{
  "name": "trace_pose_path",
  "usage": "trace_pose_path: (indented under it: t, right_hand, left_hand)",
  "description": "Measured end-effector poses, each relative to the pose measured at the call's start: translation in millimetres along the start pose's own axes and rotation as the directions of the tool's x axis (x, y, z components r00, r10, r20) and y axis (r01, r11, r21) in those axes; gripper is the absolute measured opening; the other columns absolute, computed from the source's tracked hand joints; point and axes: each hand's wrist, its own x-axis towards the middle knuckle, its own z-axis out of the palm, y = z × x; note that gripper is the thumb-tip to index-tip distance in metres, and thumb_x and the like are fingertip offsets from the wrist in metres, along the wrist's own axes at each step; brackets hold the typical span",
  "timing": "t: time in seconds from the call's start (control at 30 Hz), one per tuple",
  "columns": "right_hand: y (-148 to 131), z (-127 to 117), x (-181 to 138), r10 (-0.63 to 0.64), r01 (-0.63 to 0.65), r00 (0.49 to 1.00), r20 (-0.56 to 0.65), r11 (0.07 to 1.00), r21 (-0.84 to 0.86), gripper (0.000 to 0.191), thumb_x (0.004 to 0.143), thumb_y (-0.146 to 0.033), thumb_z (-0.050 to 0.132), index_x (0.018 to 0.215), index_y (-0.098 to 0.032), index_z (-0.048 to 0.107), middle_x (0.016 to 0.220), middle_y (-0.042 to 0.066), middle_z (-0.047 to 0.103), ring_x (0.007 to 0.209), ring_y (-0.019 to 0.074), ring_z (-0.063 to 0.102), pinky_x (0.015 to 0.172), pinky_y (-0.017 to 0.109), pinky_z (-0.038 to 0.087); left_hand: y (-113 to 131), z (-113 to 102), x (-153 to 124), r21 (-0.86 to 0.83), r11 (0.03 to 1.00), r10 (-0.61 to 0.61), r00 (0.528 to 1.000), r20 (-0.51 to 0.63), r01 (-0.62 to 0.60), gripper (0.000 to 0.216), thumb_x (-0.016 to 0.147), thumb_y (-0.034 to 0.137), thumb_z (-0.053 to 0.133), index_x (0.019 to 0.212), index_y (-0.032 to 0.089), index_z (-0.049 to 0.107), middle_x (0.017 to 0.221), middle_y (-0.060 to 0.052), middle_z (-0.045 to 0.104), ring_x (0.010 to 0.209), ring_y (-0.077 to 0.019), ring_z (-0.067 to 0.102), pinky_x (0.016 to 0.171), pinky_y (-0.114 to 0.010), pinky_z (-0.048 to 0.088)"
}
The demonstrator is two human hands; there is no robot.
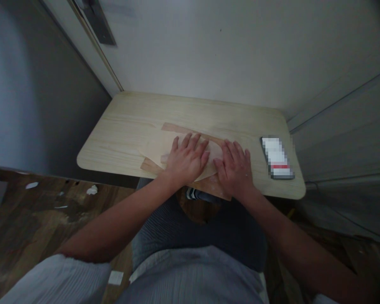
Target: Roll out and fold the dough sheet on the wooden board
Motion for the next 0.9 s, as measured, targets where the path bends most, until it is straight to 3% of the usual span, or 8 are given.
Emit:
trace_pose_path:
  t: [0.43, 0.67, 0.9]
  right_hand:
    - [-4.6, 0.5, -29.3, -0.014, 0.019, 0.997, -0.072, 0.998, 0.058, 0.063, 0.104, -0.045, 0.035, 0.158, -0.013, 0.029, 0.159, 0.017, 0.039, 0.150, 0.0322, 0.028, 0.120, 0.060, 0.018]
    - [-7.8, -4.9, -53.9, -0.055, 0.059, 0.995, -0.085, 0.997, 0.049, 0.065, 0.103, -0.043, 0.036, 0.161, -0.017, 0.019, 0.161, 0.015, 0.035, 0.151, 0.0305, 0.026, 0.121, 0.059, 0.018]
    - [-12.8, -8.4, -79.3, -0.051, 0.054, 0.996, -0.076, 0.997, 0.048, 0.066, 0.103, -0.039, 0.037, 0.162, -0.018, 0.015, 0.161, 0.015, 0.035, 0.152, 0.0315, 0.026, 0.120, 0.060, 0.019]
  left_hand:
    - [9.1, 0.4, -21.5, 0.038, 0.999, 0.032, 0.999, -0.004, -0.031, 0.048, 0.106, 0.045, 0.029, 0.149, 0.032, 0.046, 0.158, 0.000, 0.044, 0.147, -0.0285, 0.034, 0.118, -0.055, 0.025]
    - [16.0, 3.5, -42.7, 0.009, 0.999, 0.037, 0.999, -0.011, -0.037, 0.047, 0.105, 0.043, 0.032, 0.150, 0.032, 0.045, 0.154, -0.001, 0.051, 0.147, -0.0261, 0.036, 0.120, -0.054, 0.022]
    - [24.6, 5.4, -67.1, 0.004, 0.999, 0.044, 0.999, -0.013, -0.044, 0.048, 0.106, 0.041, 0.033, 0.153, 0.032, 0.040, 0.157, -0.001, 0.046, 0.149, -0.0245, 0.034, 0.121, -0.053, 0.018]
